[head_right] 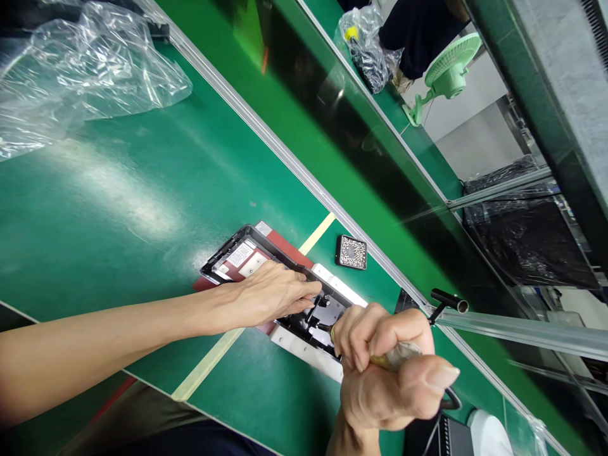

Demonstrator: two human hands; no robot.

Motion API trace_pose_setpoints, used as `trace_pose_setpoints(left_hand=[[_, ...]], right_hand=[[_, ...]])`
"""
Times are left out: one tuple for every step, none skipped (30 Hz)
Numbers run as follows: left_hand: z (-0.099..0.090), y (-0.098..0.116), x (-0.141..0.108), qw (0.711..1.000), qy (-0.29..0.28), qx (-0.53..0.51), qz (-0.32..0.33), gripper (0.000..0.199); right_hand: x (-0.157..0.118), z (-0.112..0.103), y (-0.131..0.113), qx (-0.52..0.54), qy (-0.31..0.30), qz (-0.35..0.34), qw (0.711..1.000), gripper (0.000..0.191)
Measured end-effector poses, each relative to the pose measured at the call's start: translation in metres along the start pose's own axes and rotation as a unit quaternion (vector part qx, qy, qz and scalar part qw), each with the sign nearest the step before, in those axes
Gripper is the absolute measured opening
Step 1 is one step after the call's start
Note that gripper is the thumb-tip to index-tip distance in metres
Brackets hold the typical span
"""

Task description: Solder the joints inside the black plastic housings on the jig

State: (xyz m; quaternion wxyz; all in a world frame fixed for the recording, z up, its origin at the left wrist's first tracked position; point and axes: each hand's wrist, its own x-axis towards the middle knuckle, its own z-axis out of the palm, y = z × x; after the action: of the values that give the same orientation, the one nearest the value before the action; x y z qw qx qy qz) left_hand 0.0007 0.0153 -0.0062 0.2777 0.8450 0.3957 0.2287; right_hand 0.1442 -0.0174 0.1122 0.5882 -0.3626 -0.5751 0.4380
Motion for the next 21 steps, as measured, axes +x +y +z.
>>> trace_pose_setpoints(left_hand=[[0.0003, -0.0004, 0.0, 1.0, 0.002, -0.001, 0.003, 0.018], [0.0004, -0.0007, -0.0001, 1.0, 0.003, -0.001, 0.006, 0.018], [0.0004, -0.0009, -0.0002, 1.0, 0.003, -0.001, 0.008, 0.017], [0.0003, -0.001, -0.0003, 1.0, 0.003, 0.0, 0.009, 0.017], [0.0001, -0.001, -0.0004, 1.0, 0.004, 0.001, 0.009, 0.017], [0.0, -0.001, -0.0004, 1.0, 0.004, 0.002, 0.009, 0.017], [-0.0001, -0.0009, -0.0005, 1.0, 0.004, 0.003, 0.008, 0.017], [-0.0001, -0.0009, -0.0006, 1.0, 0.004, 0.003, 0.008, 0.017], [-0.0001, -0.0009, -0.0006, 1.0, 0.004, 0.003, 0.01, 0.017], [-0.0001, -0.0009, -0.0006, 1.0, 0.005, 0.003, 0.012, 0.017], [-0.0001, -0.0008, -0.0007, 1.0, 0.005, 0.003, 0.013, 0.017], [-0.0003, -0.0006, -0.0008, 1.0, 0.006, 0.004, 0.013, 0.017], [-0.0007, -0.0003, -0.0008, 1.0, 0.006, 0.006, 0.012, 0.017], [-0.0012, 0.0, -0.0009, 1.0, 0.005, 0.008, 0.011, 0.017], [-0.0018, 0.0004, -0.0011, 1.0, 0.004, 0.011, 0.01, 0.016], [-0.0025, 0.0008, -0.0012, 1.0, 0.003, 0.013, 0.008, 0.016], [-0.0031, 0.0011, -0.0013, 1.0, 0.002, 0.014, 0.008, 0.015], [-0.0036, 0.0014, -0.0014, 1.0, 0.001, 0.015, 0.008, 0.015], [-0.004, 0.0015, -0.0015, 1.0, 0.002, 0.015, 0.008, 0.015], [-0.0041, 0.0016, -0.0015, 1.0, 0.003, 0.013, 0.009, 0.015], [-0.0042, 0.0015, -0.0015, 1.0, 0.004, 0.012, 0.01, 0.015]], right_hand=[[-0.0003, 0.0004, -0.0001, -0.002, 0.002, -0.001, 1.0, 0.063], [-0.0004, 0.0008, -0.0001, -0.002, 0.004, -0.001, 1.0, 0.063], [-0.0006, 0.001, 0.0, -0.002, 0.005, -0.001, 1.0, 0.063], [-0.0006, 0.0011, 0.0001, -0.001, 0.005, -0.001, 1.0, 0.064], [-0.0006, 0.0011, 0.0003, 0.002, 0.005, -0.002, 1.0, 0.064], [-0.0006, 0.0008, 0.0005, 0.004, 0.003, -0.002, 1.0, 0.065], [-0.0006, 0.0003, 0.0006, 0.005, 0.002, -0.001, 1.0, 0.064], [-0.0005, -0.0003, 0.0008, 0.006, 0.001, -0.001, 1.0, 0.064], [-0.0005, -0.0009, 0.001, 0.006, -0.001, -0.002, 1.0, 0.063], [-0.0006, -0.0016, 0.0011, 0.006, -0.003, -0.002, 1.0, 0.06], [-0.0007, -0.0021, 0.0014, 0.005, -0.004, -0.003, 1.0, 0.057], [-0.0008, -0.0026, 0.0016, 0.006, -0.005, -0.005, 1.0, 0.054], [-0.0009, -0.0028, 0.0018, 0.008, -0.005, -0.006, 1.0, 0.052], [-0.001, -0.0029, 0.0019, 0.009, -0.006, -0.006, 1.0, 0.051], [-0.0011, -0.0028, 0.002, 0.012, -0.006, -0.007, 1.0, 0.051], [-0.0012, -0.0025, 0.0019, 0.013, -0.006, -0.008, 1.0, 0.052], [-0.0013, -0.0022, 0.0018, 0.013, -0.008, -0.008, 1.0, 0.052], [-0.0014, -0.0018, 0.0015, 0.012, -0.009, -0.008, 1.0, 0.051], [-0.0016, -0.0015, 0.0013, 0.009, -0.01, -0.007, 1.0, 0.048], [-0.002, -0.0013, 0.001, 0.006, -0.011, -0.006, 1.0, 0.046], [-0.0024, -0.0012, 0.0008, 0.002, -0.009, -0.003, 1.0, 0.045]])
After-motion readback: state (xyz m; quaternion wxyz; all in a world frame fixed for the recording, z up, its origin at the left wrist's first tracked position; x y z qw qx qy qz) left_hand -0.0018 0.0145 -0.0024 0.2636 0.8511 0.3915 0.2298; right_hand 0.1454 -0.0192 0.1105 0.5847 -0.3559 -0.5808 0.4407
